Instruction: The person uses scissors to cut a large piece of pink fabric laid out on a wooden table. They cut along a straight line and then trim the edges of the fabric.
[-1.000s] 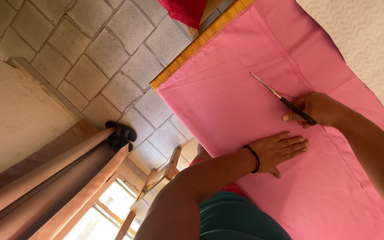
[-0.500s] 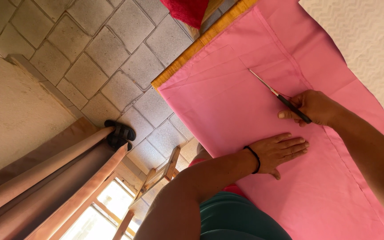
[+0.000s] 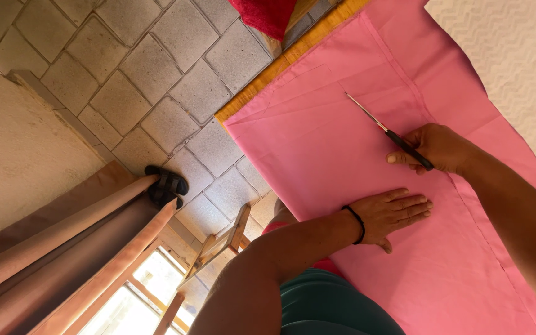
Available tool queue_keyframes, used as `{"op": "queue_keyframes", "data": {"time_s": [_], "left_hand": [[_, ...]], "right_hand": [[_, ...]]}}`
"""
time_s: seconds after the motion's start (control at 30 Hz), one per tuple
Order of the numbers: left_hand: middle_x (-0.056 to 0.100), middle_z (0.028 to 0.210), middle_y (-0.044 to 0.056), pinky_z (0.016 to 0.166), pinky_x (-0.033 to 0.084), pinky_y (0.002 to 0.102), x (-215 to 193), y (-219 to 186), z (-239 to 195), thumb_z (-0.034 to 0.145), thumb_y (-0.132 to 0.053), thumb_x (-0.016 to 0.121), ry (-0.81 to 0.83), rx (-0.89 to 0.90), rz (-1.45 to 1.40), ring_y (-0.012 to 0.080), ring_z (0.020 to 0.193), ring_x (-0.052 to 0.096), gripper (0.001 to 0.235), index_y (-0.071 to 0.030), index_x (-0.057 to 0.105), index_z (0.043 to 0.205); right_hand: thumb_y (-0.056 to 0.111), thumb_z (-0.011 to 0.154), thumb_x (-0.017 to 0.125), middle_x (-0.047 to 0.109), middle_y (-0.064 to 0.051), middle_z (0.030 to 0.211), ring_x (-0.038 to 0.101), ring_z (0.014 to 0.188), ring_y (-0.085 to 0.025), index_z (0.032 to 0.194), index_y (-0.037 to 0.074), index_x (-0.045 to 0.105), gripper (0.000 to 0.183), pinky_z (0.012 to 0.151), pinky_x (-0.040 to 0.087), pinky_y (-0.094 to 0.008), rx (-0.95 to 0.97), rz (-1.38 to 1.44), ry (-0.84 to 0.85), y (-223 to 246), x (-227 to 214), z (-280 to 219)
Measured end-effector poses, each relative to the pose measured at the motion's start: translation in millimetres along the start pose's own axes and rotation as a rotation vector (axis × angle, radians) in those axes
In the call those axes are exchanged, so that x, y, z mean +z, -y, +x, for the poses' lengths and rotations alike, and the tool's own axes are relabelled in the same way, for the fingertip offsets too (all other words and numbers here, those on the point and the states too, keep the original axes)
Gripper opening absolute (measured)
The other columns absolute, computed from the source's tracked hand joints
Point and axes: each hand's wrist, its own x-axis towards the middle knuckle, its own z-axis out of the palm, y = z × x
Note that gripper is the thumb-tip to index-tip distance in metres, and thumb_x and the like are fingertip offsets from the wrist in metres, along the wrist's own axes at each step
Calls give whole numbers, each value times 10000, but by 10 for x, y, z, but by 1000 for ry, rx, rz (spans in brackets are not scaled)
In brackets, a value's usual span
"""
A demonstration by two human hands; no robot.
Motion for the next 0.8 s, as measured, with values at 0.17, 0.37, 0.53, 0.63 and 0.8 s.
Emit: {"op": "queue_keyframes", "data": {"time_s": [0.17, 0.37, 0.53, 0.63, 0.8], "left_hand": [[2, 2053, 12, 1532, 22, 530, -76, 4, -13, 1133, -1115, 519, 19, -5, 45, 239, 1876, -31, 1367, -149, 4, 1951], [-8, 2054, 29, 1539, 22, 543, -76, 4, -31, 1149, -1126, 543, 10, -4, 47, 252, 1876, -42, 1386, -139, -10, 1950], [-3, 2055, 33, 1539, 18, 525, -45, 8, -12, 1151, -1128, 583, 7, -7, 28, 251, 1882, -29, 1403, -138, -8, 1949], [-13, 2055, 36, 1539, 16, 533, -66, -9, -19, 1154, -1125, 546, 17, -6, 41, 257, 1881, -37, 1389, -136, -19, 1948], [-20, 2055, 35, 1538, 15, 535, -89, 5, -45, 1160, -1120, 500, 26, -3, 58, 259, 1880, -43, 1370, -130, -28, 1947]], "right_hand": [[439, 913, 1048, 780, -153, 668, 724, 660, -258, 755, 14, 768, 533, 773, 556, -371, 12, 33, -8, -32, 18, 59], [463, 954, 983, 789, -165, 674, 696, 676, -267, 758, -1, 800, 536, 780, 535, -374, -50, 5, 15, 95, 31, 56], [485, 976, 960, 794, -162, 685, 703, 693, -267, 767, 2, 797, 551, 806, 542, -379, -32, -7, 5, 218, 47, -24], [498, 973, 960, 812, -172, 696, 731, 691, -271, 789, -2, 809, 554, 801, 563, -385, -17, -4, -5, 187, 88, 4], [408, 986, 994, 780, -155, 700, 726, 643, -267, 765, -13, 780, 521, 774, 588, -397, -42, 88, -10, 163, 114, 55]]}}
